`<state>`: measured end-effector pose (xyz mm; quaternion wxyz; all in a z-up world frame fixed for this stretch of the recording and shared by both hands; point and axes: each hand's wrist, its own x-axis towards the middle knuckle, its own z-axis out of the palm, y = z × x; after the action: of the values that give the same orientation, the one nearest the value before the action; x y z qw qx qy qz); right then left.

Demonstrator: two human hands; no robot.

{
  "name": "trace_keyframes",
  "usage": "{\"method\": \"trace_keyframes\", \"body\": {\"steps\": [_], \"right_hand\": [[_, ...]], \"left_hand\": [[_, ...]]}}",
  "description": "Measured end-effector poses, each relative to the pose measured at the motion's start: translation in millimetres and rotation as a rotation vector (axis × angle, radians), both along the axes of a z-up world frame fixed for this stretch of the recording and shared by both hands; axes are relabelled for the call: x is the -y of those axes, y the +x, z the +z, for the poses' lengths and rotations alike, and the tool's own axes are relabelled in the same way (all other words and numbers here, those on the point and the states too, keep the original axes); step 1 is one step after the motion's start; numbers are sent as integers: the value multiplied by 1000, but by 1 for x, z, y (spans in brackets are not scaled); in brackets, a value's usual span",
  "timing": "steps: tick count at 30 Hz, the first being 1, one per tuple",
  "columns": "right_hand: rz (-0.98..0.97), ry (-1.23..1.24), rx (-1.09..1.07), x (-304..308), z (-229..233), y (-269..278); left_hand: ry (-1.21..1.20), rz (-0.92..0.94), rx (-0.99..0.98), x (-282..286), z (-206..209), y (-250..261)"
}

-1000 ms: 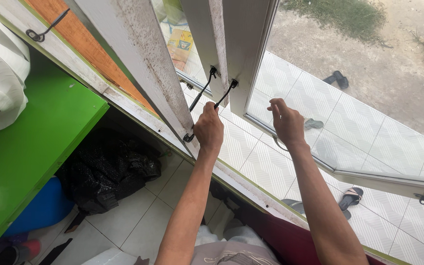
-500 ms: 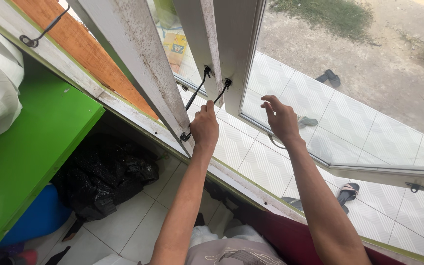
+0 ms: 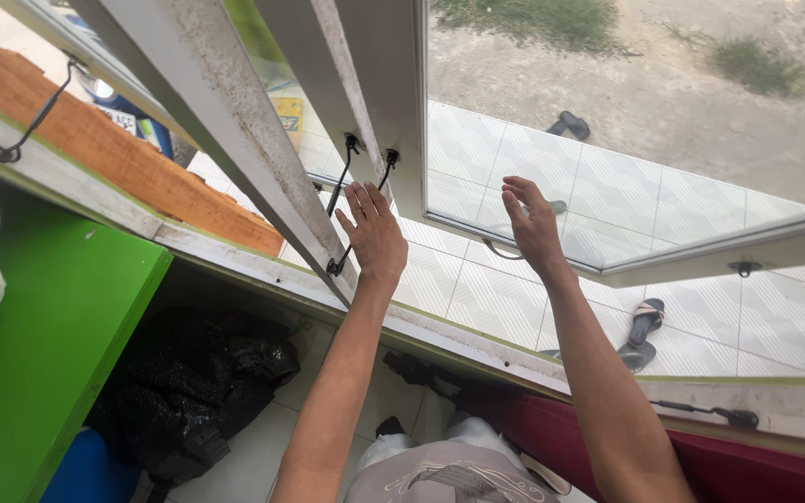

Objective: The person opens a white door, then opens a window, closes the window, and finally closes the door. The actions are performed by hand without tools.

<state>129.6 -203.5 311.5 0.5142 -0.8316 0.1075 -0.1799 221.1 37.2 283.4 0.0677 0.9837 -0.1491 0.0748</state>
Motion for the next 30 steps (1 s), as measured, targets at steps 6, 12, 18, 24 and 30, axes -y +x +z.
{"method": "trace_keyframes", "body": {"steps": [6,12,18,24,30], "right_hand": [[-224,155,31,12,-9,-45],[-338,178,34,23,-8,-75],[-389,122,113,49,4,-114],[-512,112,86,75,15,-153],[-659,55,83,80,26,-185]], "left_hand": [[16,-283,-31,19,0,-27],[-260,-613,-202,67,8,-52],[-505,-837,-397,131,33,-73],[-601,-1019,-370,185,38,-97],[-499,-1158,-561,215,42,-111]]}}
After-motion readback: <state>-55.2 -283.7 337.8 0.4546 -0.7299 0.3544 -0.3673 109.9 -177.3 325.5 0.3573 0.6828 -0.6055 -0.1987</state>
